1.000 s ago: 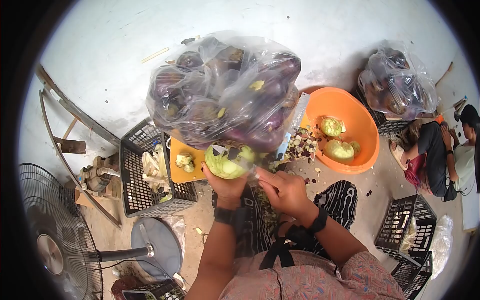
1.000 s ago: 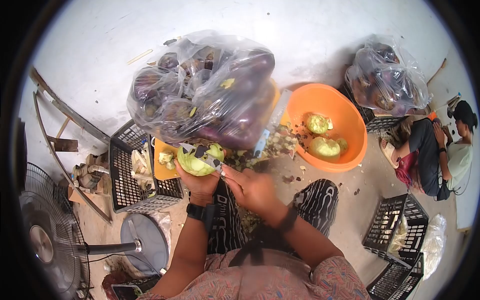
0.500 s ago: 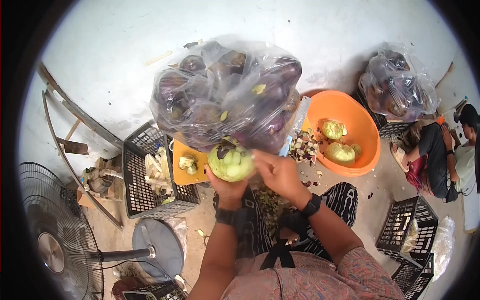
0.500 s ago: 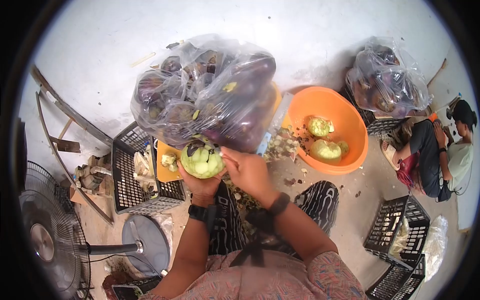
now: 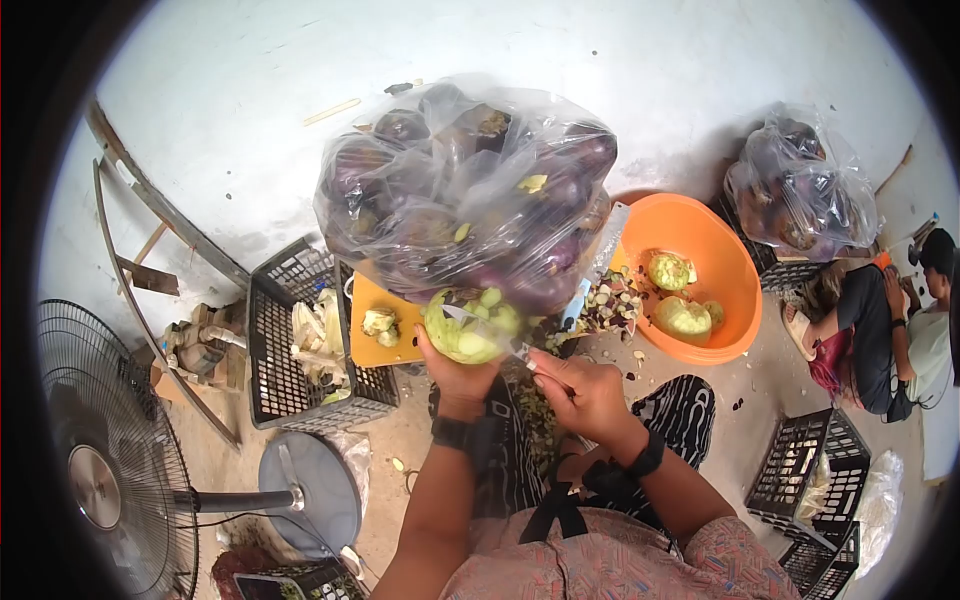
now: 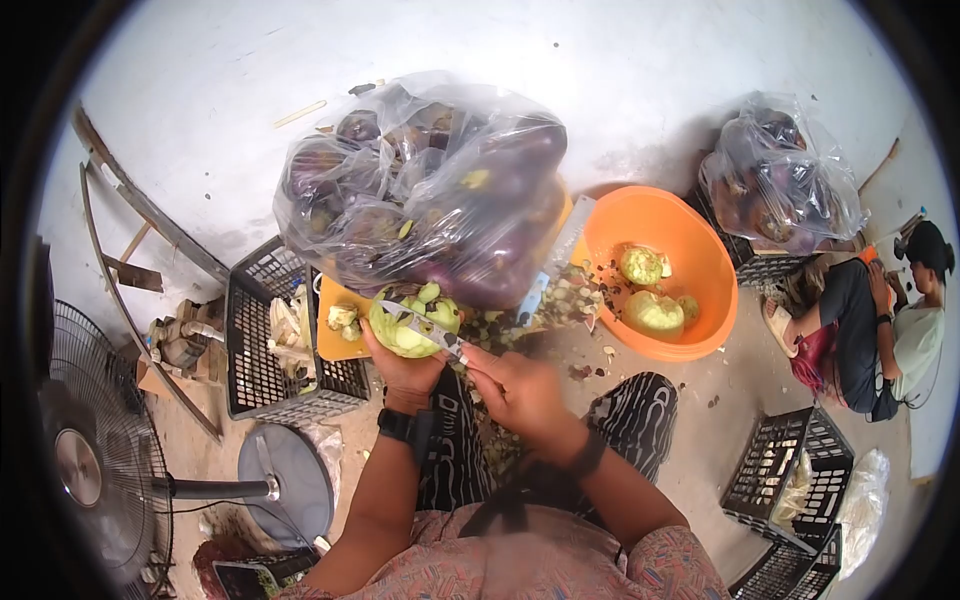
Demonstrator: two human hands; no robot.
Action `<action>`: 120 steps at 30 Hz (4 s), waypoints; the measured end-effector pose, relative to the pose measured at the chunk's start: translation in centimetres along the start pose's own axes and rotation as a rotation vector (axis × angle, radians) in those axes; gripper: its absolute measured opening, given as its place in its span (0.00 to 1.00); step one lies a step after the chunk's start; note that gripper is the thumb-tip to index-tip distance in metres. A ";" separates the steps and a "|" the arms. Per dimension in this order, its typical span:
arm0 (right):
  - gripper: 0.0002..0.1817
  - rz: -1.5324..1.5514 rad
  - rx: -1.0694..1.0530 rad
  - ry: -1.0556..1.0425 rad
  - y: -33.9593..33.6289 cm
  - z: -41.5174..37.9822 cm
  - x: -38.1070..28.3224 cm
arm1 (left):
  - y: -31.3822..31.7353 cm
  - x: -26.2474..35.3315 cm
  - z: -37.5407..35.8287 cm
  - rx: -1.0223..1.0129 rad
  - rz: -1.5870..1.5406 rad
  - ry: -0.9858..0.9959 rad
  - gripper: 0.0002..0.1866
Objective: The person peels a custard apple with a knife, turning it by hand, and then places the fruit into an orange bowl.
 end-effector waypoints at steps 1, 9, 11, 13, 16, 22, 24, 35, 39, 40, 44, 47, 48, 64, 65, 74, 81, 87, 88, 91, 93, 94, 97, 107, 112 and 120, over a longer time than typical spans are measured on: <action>0.19 0.017 0.004 0.003 -0.1 0.1 0.1 | 0.1 -0.1 0.0 -0.028 -0.001 -0.022 0.44; 0.17 -0.008 -0.039 0.045 -0.2 1.3 -0.2 | 0.3 -0.2 -0.3 0.032 0.003 -0.043 0.44; 0.16 0.023 -0.015 0.060 0.2 2.0 -0.2 | 0.4 -0.2 -0.4 0.040 -0.005 -0.035 0.44; 0.15 0.086 -0.037 0.084 0.5 2.6 -0.3 | 0.2 -0.2 -0.3 0.056 -0.023 -0.022 0.44; 0.17 0.179 -0.066 0.094 0.4 2.8 -0.2 | -0.1 0.0 -0.3 0.026 -0.030 -0.040 0.44; 0.17 0.136 -0.101 0.127 -1.1 1.4 -0.1 | 0.1 -0.2 -0.2 -0.023 -0.011 -0.060 0.45; 0.17 0.106 -0.107 0.121 -0.8 1.8 -0.1 | -0.4 -0.3 0.1 0.004 -0.010 -0.051 0.46; 0.19 0.108 0.142 0.037 0.9 0.5 1.9 | -1.0 0.6 -0.2 -0.116 -0.057 -0.099 0.48; 0.19 -0.093 0.076 -0.134 0.7 -1.6 -0.2 | 0.2 0.4 -0.2 0.046 -0.125 0.016 0.49; 0.20 -0.104 0.104 -0.170 0.8 -1.7 -0.3 | -0.3 0.4 0.0 -0.076 -0.103 -0.023 0.49; 0.21 -0.114 0.083 -0.184 1.2 -1.5 -0.5 | -0.7 0.3 0.0 -0.109 -0.106 -0.067 0.48; 0.21 -0.117 0.062 -0.209 1.3 -1.3 -0.6 | -0.4 0.5 -0.1 -0.029 -0.095 -0.032 0.48; 0.22 -0.143 0.050 -0.211 1.5 -1.3 -0.6 | -0.4 0.5 -0.2 -0.029 -0.095 -0.028 0.48; 0.21 -0.259 0.085 -0.285 2.7 0.2 -1.1 | 0.2 0.5 -0.4 -0.009 -0.031 -0.025 0.48; 0.21 -0.257 0.085 -0.283 2.9 0.3 -1.1 | 0.0 0.5 -0.4 -0.002 -0.038 -0.030 0.48; 0.23 -0.308 0.075 -0.260 1.6 -0.7 -0.8 | -0.9 0.6 0.2 0.083 -0.066 0.056 0.47; 0.22 -0.260 0.039 -0.184 2.1 0.0 -0.4 | 0.1 0.7 -0.2 0.015 -0.061 0.056 0.44; 0.20 -0.169 0.010 -0.123 1.0 0.3 -0.5 | 0.2 0.7 -0.2 0.034 -0.081 0.048 0.42; 0.20 -0.162 -0.011 -0.113 0.8 0.1 -0.5 | 0.2 0.8 -0.2 0.039 -0.083 0.061 0.42; 0.19 -0.126 -0.001 -0.090 0.2 -0.5 -0.3 | 0.4 0.6 -0.2 0.055 -0.105 0.064 0.42; 0.20 -0.121 -0.004 -0.100 0.0 -0.5 -0.1 | 0.1 0.7 -0.1 0.065 -0.119 0.056 0.42; 0.20 -0.114 -0.008 -0.115 -0.1 -0.5 -0.1 | -0.4 0.7 0.0 0.060 -0.105 0.037 0.43; 0.20 -0.136 -0.023 -0.112 -0.3 -0.4 -0.3 | -0.3 0.7 0.0 0.083 -0.088 0.025 0.44; 0.19 -0.144 -0.058 -0.059 0.7 0.3 -0.2 | 0.2 0.8 -0.1 -0.010 -0.097 0.053 0.42; 0.16 -0.175 -0.052 -0.040 1.0 1.6 0.0 | 0.3 0.8 -0.3 0.043 -0.072 0.023 0.42; 0.15 -0.111 0.002 -0.041 2.4 3.5 2.2 | 0.2 0.7 -0.5 0.041 -0.058 -0.030 0.44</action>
Point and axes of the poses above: each hand's wrist, its own z-axis towards the middle knuckle, its own y-axis out of the palm, x = y × z, the point moved 4 cm from there along z, towards the middle knuckle, and after that the axes turned 4 degrees about -y, right-handed, at the moved point
